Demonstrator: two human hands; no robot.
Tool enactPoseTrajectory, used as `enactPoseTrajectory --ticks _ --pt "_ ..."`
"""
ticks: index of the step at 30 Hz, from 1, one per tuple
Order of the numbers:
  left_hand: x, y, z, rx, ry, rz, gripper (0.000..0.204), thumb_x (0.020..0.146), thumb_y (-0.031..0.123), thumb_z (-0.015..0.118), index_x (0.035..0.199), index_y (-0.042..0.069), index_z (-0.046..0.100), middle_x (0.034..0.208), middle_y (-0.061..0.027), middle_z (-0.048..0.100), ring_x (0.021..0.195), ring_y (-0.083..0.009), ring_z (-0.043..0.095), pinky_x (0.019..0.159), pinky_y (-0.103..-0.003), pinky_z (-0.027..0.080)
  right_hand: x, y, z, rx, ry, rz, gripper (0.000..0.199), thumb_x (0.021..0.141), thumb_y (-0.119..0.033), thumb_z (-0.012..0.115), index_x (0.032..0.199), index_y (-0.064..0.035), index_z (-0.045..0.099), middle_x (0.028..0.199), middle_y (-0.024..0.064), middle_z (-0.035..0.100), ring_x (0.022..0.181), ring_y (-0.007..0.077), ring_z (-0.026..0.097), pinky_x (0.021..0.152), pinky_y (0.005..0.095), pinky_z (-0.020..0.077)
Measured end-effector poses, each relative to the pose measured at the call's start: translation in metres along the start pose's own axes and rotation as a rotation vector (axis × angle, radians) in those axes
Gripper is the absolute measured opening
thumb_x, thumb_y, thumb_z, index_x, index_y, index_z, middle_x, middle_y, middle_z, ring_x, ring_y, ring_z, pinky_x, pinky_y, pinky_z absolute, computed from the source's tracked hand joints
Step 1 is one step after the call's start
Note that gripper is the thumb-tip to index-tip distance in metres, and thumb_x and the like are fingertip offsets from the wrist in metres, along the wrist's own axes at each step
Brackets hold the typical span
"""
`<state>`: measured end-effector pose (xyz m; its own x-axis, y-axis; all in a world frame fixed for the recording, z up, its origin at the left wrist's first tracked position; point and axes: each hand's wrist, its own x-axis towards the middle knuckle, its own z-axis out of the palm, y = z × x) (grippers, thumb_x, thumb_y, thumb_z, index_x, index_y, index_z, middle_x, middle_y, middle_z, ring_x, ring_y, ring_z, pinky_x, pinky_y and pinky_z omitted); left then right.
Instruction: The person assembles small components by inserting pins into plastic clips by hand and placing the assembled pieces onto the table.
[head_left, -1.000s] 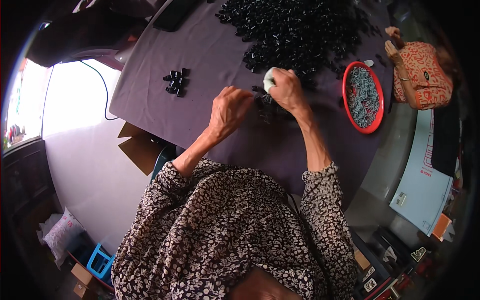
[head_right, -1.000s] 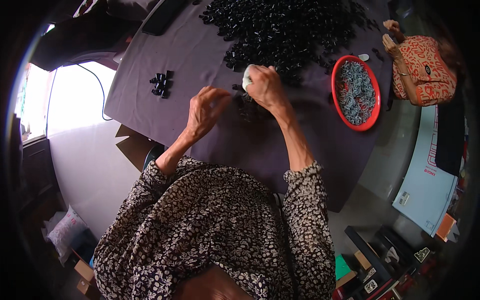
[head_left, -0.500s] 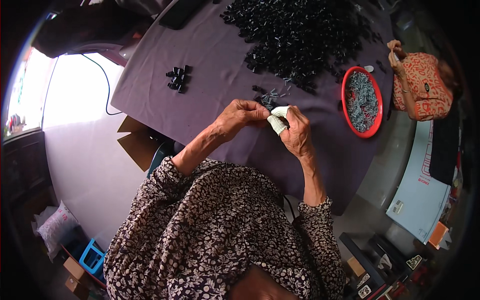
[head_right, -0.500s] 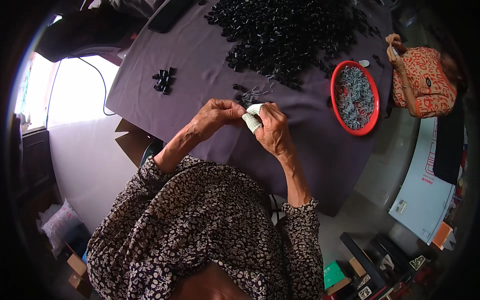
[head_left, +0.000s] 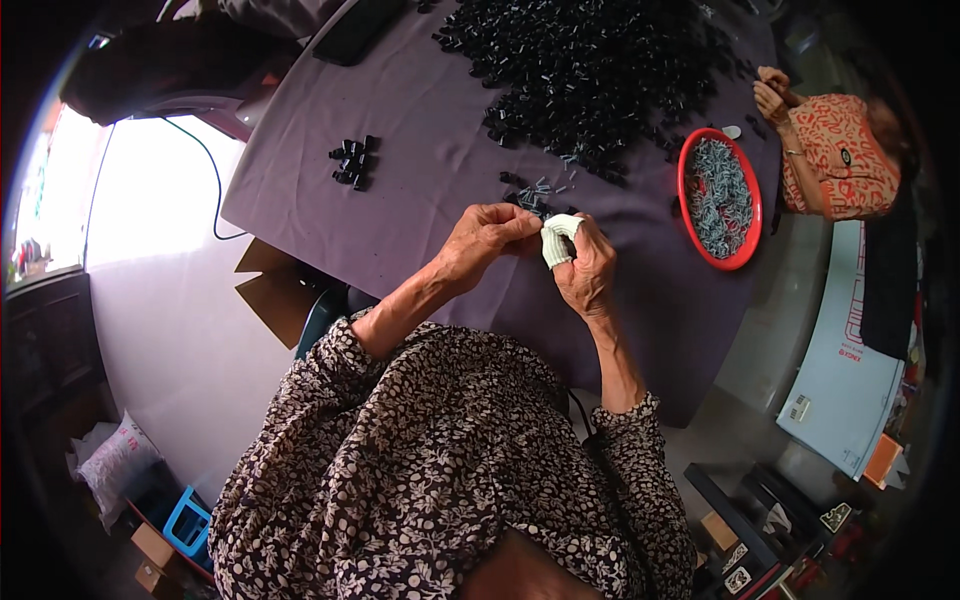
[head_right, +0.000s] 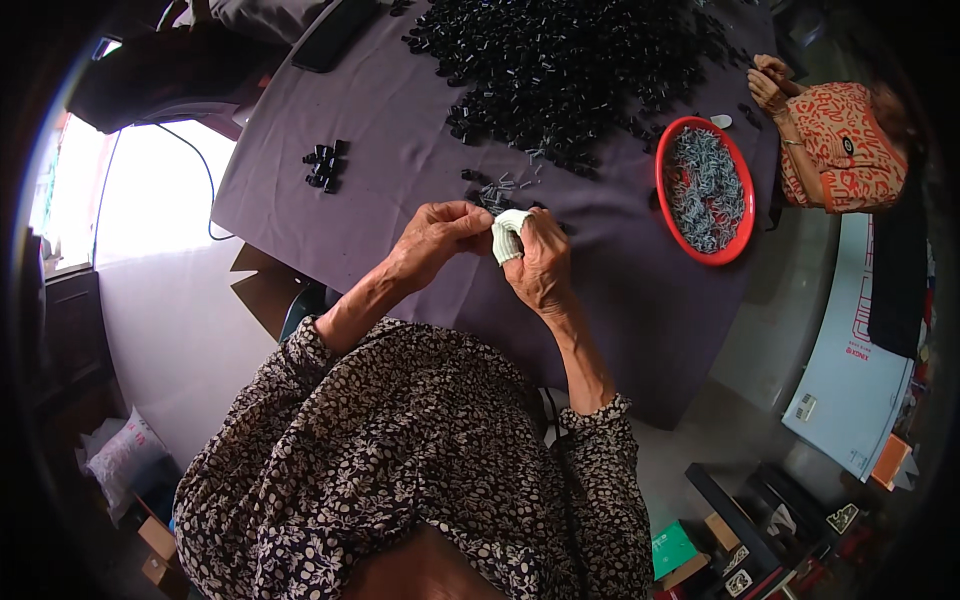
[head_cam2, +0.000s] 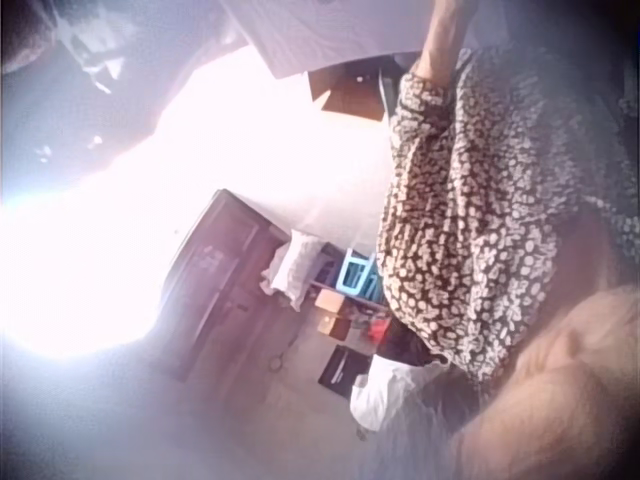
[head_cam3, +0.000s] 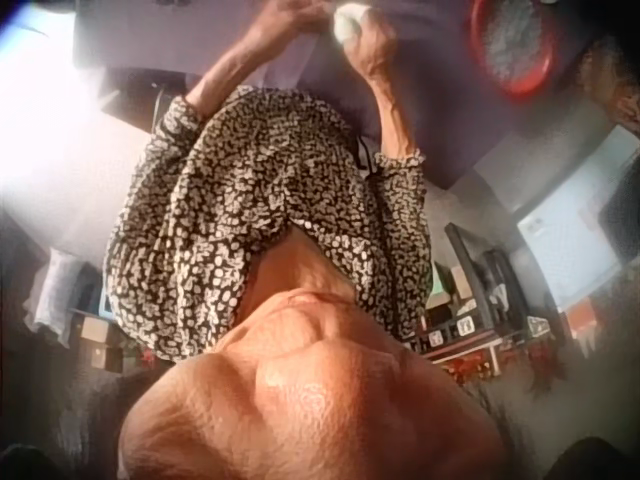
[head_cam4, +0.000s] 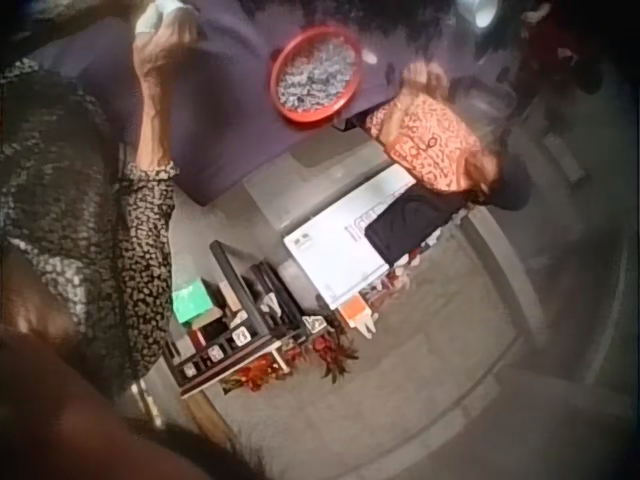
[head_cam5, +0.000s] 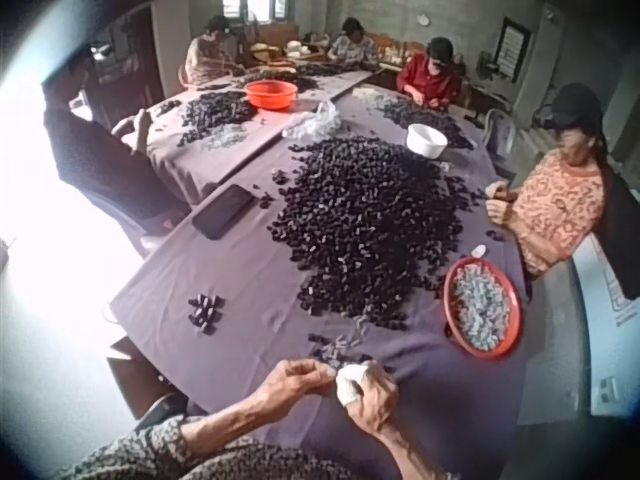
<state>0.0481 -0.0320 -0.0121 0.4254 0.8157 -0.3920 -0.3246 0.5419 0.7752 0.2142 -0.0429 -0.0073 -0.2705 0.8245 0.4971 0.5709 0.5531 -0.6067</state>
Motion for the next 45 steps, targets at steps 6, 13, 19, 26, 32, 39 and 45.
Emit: enactPoseTrajectory --ticks 6,13,19,26,32,39,45 --pt "0.029 0.019 -0.029 1.279 0.255 0.848 0.014 0.073 0.008 0.06 0.087 0.005 0.063 0.081 -0.0073 0.059 0.075 -0.0238 0.054 0.069 -0.032 0.044 0.006 0.008 -0.014 0.193 0.081 0.307 0.01 0.079 -0.005 0.056 0.087 0.0 0.056 0.069 0.0074 0.06 0.061 0.0152 0.058 0.057 0.026 0.0455" --pt "0.054 0.021 -0.034 1.63 0.011 0.764 0.015 0.069 0.002 0.057 0.082 0.008 0.061 0.088 -0.0048 0.055 0.083 -0.0232 0.048 0.074 -0.032 0.041 -0.006 0.008 -0.011 0.23 0.035 0.339 0.011 0.08 -0.006 0.056 0.089 -0.0002 0.056 0.07 0.0041 0.06 0.06 0.0087 0.055 0.055 0.022 0.044" --pt "0.052 0.031 -0.028 1.378 0.006 0.871 0.011 0.074 0.002 0.059 0.084 0.004 0.06 0.08 -0.0051 0.059 0.078 -0.0201 0.054 0.07 -0.031 0.045 0.015 0.012 -0.022 0.355 0.091 0.337 0.009 0.081 -0.006 0.054 0.089 -0.0014 0.056 0.07 0.0026 0.06 0.063 0.0071 0.055 0.059 0.0208 0.0438" --pt "0.033 0.041 0.005 -0.046 -0.116 0.293 0.01 0.084 0.007 0.058 0.093 0.002 0.06 0.087 -0.0053 0.062 0.081 -0.0131 0.058 0.075 -0.027 0.047 0.052 -0.002 -0.033 0.332 0.092 0.258 0.012 0.08 -0.006 0.056 0.091 -0.0011 0.056 0.074 0.0035 0.061 0.065 0.0079 0.056 0.06 0.021 0.0438" --pt "0.032 0.039 0.007 -0.148 -0.166 0.296 0.012 0.084 0.006 0.057 0.095 0.002 0.06 0.087 -0.0059 0.062 0.08 -0.0135 0.058 0.076 -0.027 0.048 0.06 -0.008 -0.038 0.245 0.025 0.191 0.014 0.078 -0.005 0.056 0.091 0.0002 0.057 0.076 0.0058 0.063 0.068 0.013 0.06 0.062 0.0243 0.0459" --pt "0.026 0.044 0.009 0.072 -0.126 0.341 0.014 0.084 0.006 0.058 0.096 0.001 0.061 0.085 -0.0045 0.062 0.079 -0.0108 0.058 0.075 -0.026 0.048 0.059 -0.007 -0.036 0.124 0.012 0.106 0.014 0.072 -0.002 0.054 0.086 -0.0006 0.055 0.075 0.0107 0.058 0.065 0.0255 0.058 0.059 0.0324 0.0459" --pt "0.018 0.053 0.015 0.316 -0.053 0.423 0.016 0.083 0.007 0.059 0.096 0.0 0.062 0.084 -0.0035 0.063 0.079 -0.0099 0.058 0.075 -0.024 0.048 0.069 -0.014 -0.042 -0.097 -0.068 -0.049 0.012 0.074 -0.002 0.055 0.085 -0.0011 0.056 0.073 0.0115 0.059 0.063 0.0278 0.058 0.059 0.0336 0.0452"
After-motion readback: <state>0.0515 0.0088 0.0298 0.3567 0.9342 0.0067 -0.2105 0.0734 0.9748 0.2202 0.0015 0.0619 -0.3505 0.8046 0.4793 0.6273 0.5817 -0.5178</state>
